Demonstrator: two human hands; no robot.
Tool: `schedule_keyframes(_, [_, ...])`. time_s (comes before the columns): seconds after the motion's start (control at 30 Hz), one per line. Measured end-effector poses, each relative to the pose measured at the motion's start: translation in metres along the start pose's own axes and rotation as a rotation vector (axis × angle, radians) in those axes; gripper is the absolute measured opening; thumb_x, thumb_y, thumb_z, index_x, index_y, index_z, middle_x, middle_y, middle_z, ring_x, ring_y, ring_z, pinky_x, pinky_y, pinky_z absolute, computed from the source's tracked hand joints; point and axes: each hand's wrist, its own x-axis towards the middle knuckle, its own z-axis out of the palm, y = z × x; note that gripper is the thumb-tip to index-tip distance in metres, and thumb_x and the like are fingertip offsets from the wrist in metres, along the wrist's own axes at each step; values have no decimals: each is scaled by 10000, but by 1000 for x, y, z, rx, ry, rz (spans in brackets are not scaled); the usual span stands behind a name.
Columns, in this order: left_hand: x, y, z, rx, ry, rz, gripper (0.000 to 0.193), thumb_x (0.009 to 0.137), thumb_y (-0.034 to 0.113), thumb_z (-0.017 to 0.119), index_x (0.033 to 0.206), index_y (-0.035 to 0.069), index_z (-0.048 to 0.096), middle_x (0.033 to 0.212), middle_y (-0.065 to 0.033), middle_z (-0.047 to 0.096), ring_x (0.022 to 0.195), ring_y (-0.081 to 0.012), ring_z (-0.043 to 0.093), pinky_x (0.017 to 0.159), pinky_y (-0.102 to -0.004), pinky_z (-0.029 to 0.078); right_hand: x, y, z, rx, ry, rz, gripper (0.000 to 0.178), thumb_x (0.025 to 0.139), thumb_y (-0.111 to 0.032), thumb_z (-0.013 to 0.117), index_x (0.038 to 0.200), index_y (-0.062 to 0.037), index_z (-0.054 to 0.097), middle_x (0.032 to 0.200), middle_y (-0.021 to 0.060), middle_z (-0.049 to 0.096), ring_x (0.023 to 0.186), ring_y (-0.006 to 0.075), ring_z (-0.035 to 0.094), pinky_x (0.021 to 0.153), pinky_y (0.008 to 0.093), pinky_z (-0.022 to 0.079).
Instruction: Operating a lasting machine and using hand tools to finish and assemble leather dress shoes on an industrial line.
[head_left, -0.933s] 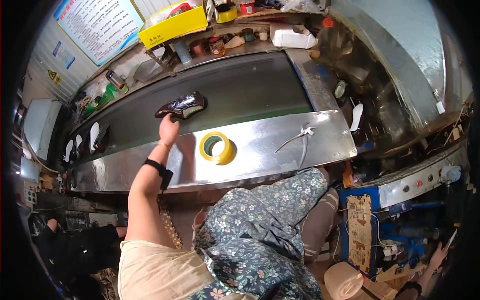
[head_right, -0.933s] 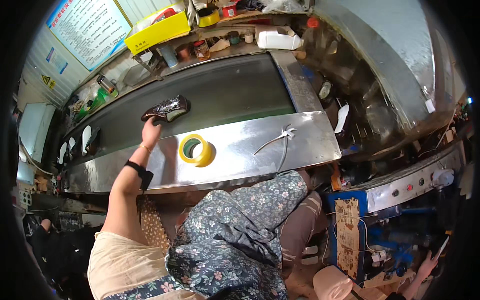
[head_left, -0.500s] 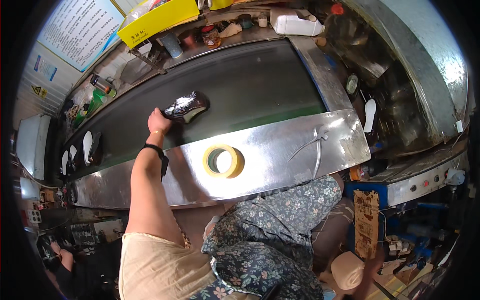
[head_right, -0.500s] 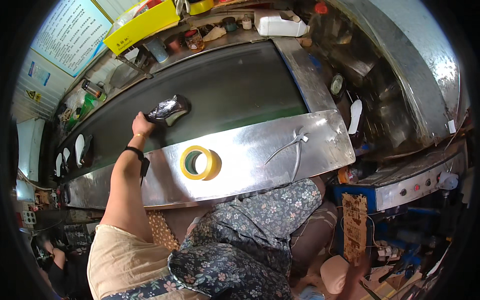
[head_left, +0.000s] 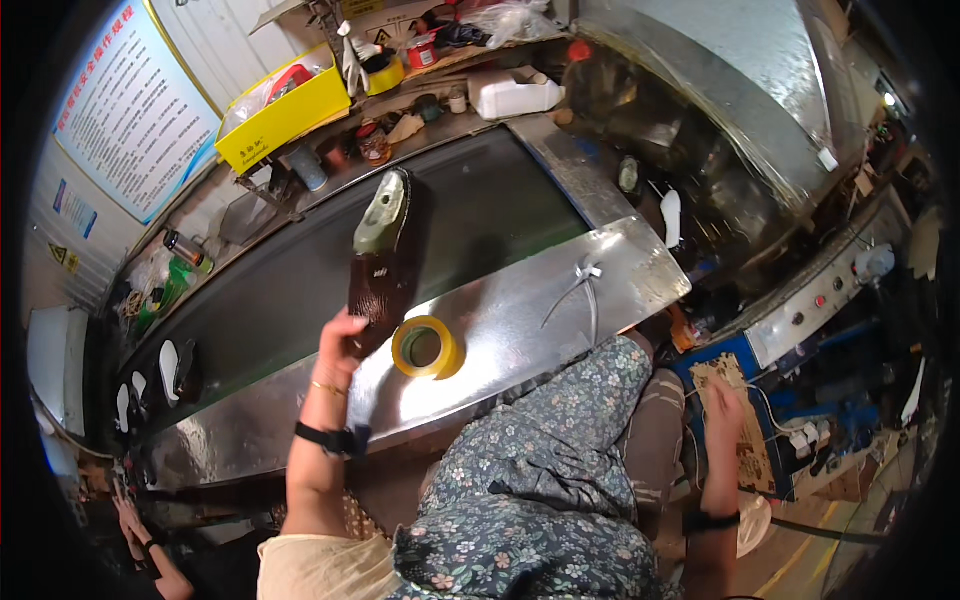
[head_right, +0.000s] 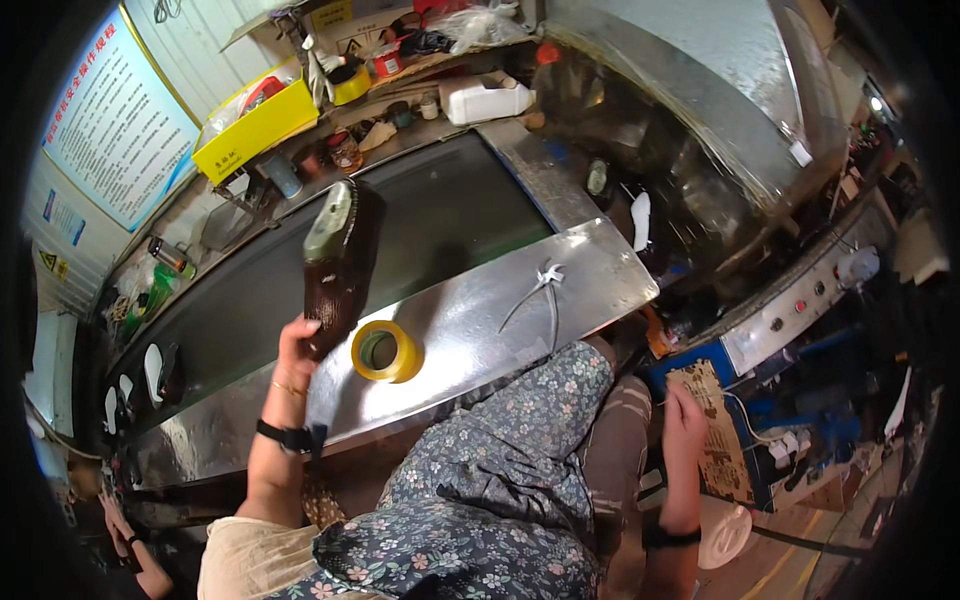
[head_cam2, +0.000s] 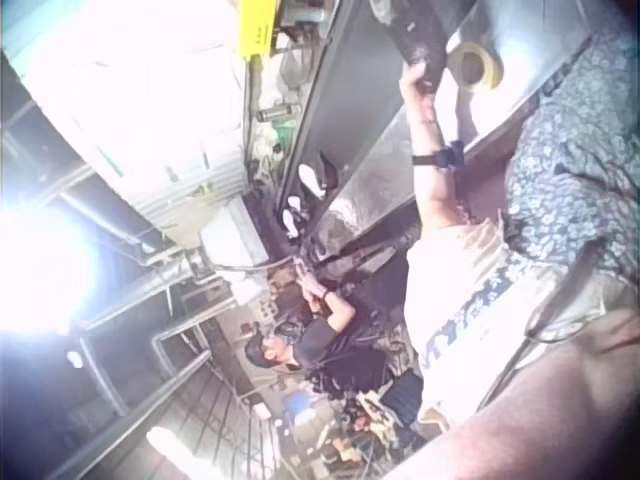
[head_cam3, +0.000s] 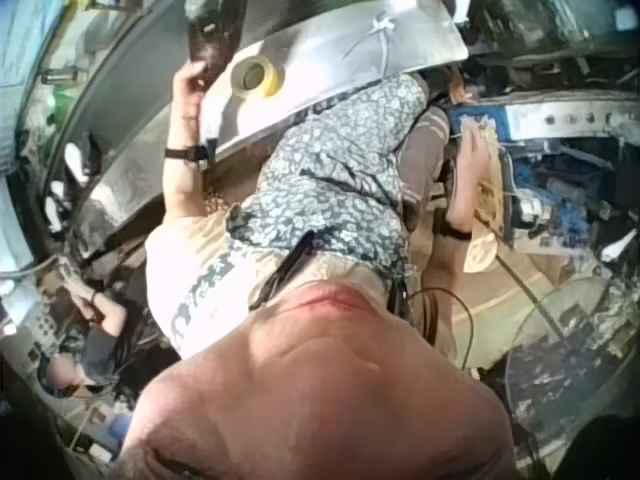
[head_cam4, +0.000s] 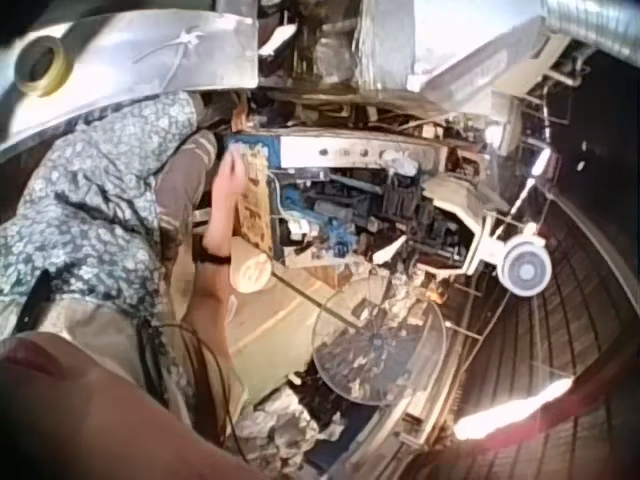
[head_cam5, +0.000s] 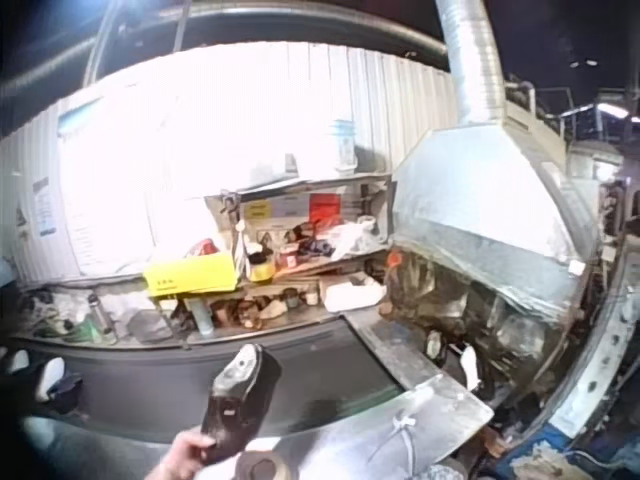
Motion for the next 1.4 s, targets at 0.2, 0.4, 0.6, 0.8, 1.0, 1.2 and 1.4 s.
schedule_keyframes(0.2, [-35,-111,140,-814,-860,-649,643,981,458,442,1460,34,370,1342,-205,540,1091,-395,610,851,-533,542,-9,-201,68,573,-301,-680,865,796,-565,714,1405,-7,455,1444,169,477,1282,315,507,1049,413,427])
schedule_keyframes(0.4, [-13,-180,244,83,-187,-385,619,1029,542,365,1339,31,525,1297,-92,583,1197,-178,540,1038,-326,420,-28,-159,63,11,-150,-666,339,837,-310,721,1018,-24,706,984,148,681,958,324,665,795,356,541])
schedule_keyframes(0.6, [17,-216,260,129,-143,-500,395,1013,411,495,1048,49,650,974,-65,679,892,-163,652,774,-293,526,-39,-128,55,-291,-253,-653,487,772,-419,746,1104,-70,676,1047,98,585,949,311,607,814,396,506])
schedule_keyframes(0.8, [0,-206,279,111,-142,-546,335,1028,321,466,1046,37,643,956,-68,672,870,-167,646,778,-303,520,-51,-139,38,-227,-250,-760,427,741,-360,783,1046,-72,698,1052,71,635,916,283,616,790,373,516])
schedule_keyframes(1.0, [-16,-220,263,664,-407,329,613,963,339,582,1395,-64,419,1419,-256,435,1364,-348,395,1128,-407,317,-22,-119,47,-236,-198,-849,300,750,-266,776,941,-45,707,921,77,690,793,270,652,710,371,525])
schedule_keyframes(1.2, [-6,-215,235,948,-417,212,817,868,238,725,1495,-30,275,1493,-214,394,1388,-306,386,1137,-392,304,6,-117,71,-179,-478,-735,274,809,-253,724,953,-21,705,885,119,694,803,312,670,717,404,531])
schedule_keyframes(1.4, [2,-217,219,945,-336,180,770,846,99,693,1492,-24,293,1461,-207,432,1356,-293,427,1111,-366,345,14,-107,93,-152,-523,-787,313,820,-248,715,1031,-19,688,979,131,708,892,322,672,790,404,528])
